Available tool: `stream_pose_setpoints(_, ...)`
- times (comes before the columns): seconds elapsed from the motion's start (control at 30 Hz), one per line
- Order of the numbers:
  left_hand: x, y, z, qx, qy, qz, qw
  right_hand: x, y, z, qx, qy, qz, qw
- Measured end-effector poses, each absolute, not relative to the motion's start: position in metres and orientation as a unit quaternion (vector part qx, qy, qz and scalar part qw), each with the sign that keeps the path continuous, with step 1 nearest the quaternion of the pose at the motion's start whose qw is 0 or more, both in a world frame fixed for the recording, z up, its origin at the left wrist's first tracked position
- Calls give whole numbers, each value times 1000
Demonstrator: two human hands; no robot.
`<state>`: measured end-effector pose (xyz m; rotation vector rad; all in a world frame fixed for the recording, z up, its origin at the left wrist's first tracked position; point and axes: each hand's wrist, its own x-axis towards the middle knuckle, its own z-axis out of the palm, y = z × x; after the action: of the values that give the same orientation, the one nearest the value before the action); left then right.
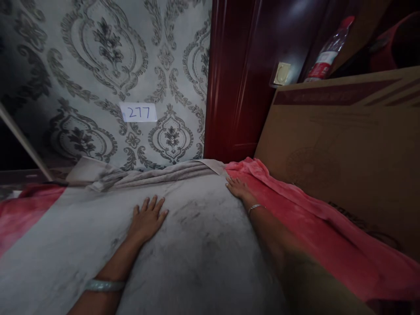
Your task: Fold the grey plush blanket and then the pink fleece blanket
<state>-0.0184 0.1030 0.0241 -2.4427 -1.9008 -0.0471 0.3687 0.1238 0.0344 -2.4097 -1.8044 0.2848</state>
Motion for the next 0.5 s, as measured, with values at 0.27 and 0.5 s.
stream_pose_setpoints(0.27, -18, 105, 26, -790, -613, -26, 24, 264, 69, 29, -617, -779, 64, 91)
stream_pose_setpoints(0.5, -17, 105, 32, -791, -611, -12, 24, 308, 20, 21, -727, -679, 66, 73)
